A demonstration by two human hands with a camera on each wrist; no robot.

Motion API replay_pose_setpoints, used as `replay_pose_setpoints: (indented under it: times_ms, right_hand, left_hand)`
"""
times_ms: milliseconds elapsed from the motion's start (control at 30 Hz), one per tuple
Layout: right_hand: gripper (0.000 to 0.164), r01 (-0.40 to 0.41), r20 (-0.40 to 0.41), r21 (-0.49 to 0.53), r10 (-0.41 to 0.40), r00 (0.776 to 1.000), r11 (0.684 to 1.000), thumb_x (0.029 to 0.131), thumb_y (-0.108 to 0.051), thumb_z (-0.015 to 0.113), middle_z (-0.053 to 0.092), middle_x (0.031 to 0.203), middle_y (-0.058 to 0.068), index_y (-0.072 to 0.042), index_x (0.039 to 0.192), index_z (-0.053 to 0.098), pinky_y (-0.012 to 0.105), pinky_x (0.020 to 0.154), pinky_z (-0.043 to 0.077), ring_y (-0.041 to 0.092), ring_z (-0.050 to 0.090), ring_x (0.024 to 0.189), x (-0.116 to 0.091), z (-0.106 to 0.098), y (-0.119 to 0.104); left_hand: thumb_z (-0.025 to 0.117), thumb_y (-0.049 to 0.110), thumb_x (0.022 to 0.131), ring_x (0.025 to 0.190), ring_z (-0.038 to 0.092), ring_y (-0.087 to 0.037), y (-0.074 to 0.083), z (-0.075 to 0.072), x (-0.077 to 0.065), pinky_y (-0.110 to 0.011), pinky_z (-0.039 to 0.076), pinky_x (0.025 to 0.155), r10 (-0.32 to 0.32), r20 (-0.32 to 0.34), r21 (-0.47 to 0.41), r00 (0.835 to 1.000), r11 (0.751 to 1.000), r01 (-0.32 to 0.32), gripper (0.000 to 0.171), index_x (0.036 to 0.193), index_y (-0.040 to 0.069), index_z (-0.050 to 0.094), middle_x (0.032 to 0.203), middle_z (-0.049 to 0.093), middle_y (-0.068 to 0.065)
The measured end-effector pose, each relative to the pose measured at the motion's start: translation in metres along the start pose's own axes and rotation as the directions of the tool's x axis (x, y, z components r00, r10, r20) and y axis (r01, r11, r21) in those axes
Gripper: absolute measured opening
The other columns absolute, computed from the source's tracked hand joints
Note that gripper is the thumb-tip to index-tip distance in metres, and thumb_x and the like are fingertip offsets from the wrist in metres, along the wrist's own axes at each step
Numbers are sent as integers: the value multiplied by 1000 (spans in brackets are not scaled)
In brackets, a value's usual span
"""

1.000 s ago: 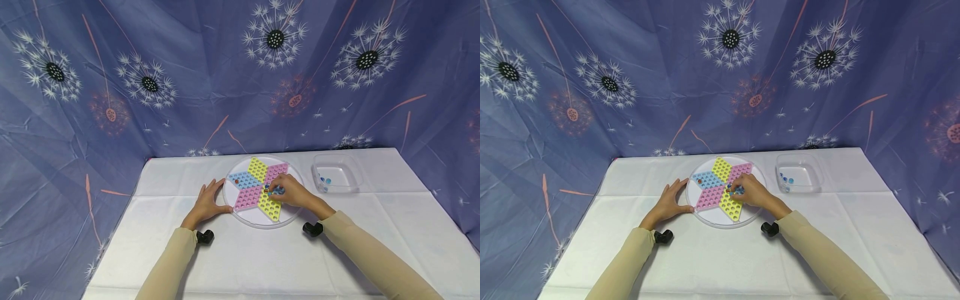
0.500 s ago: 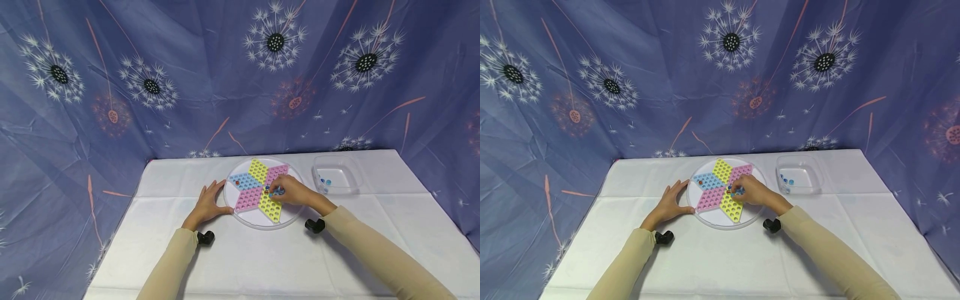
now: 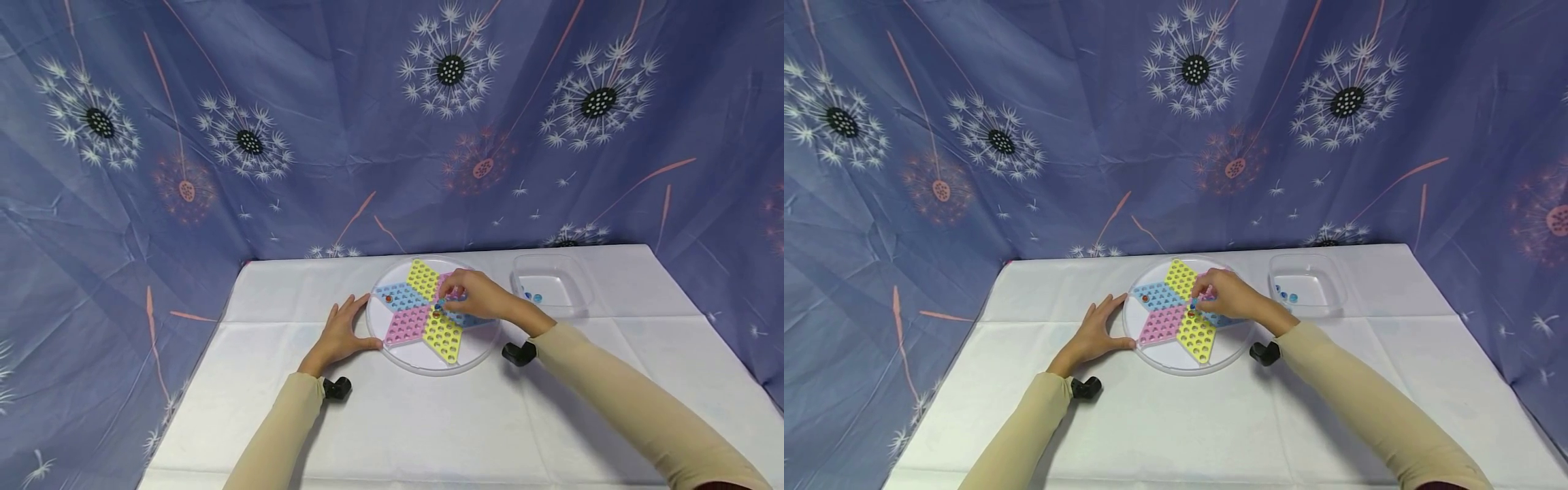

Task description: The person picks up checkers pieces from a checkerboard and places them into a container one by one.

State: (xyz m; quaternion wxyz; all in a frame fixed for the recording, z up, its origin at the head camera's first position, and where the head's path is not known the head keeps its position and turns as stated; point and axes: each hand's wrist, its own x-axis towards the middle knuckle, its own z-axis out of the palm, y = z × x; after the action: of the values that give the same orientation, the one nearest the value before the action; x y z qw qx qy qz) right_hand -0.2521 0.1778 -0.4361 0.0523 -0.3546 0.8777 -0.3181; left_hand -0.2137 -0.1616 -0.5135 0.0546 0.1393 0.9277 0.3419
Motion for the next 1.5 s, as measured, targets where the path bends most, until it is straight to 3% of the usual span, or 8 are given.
replay_pose_setpoints:
  times_ms: [200,400,700,1067,1267,1500]
  right_hand:
    - [17,23,-63,-1,-23,998,1000,91,-14,79,68,106,5,-9,107,76,43,79,55,27,63,94,6,-5,-3]
    - [19,52,-120,8,-51,991,999,91,-11,79,70,109,8,-8,109,75,44,79,54,29,63,98,11,-10,-8]
    - [20,25,-165,41,-18,986,999,92,-15,78,65,113,12,-9,111,74,39,72,51,27,58,96,19,-13,-11]
    - [20,36,-182,41,-28,983,999,92,-15,79,65,114,9,-11,110,74,43,75,54,32,60,98,22,-12,-14]
    - [21,21,-183,38,-14,983,999,92,-15,79,65,113,8,-9,111,74,42,76,54,29,59,98,22,-13,-13]
    - [18,29,-203,48,-19,979,998,92,-16,79,67,112,10,-12,109,74,44,79,53,35,60,99,20,-15,-7]
  left_hand:
    - [94,45,70,157,16,-36,2,-1,-1,-54,3,128,-6,-1,3,1000,1000,6,113,162,17,35,166,29,-17]
    - [94,45,70,156,17,-36,2,-1,-1,-55,3,128,4,-6,0,1000,1000,-4,113,161,16,35,166,30,-18]
    - [94,44,70,156,17,-35,2,-1,0,-55,3,128,11,-8,3,1000,1000,-10,112,161,16,35,166,31,-17]
    - [95,44,69,155,19,-38,1,-1,-2,-58,5,128,20,-10,8,1000,1000,-20,112,161,15,36,165,32,-19]
    - [94,45,70,157,17,-33,2,-2,-2,-52,2,129,5,8,3,1000,1000,-5,113,162,17,34,166,30,-15]
    - [94,46,70,157,15,-30,1,-2,-1,-49,-2,129,1,18,-2,1000,1000,-1,113,162,17,34,167,30,-14]
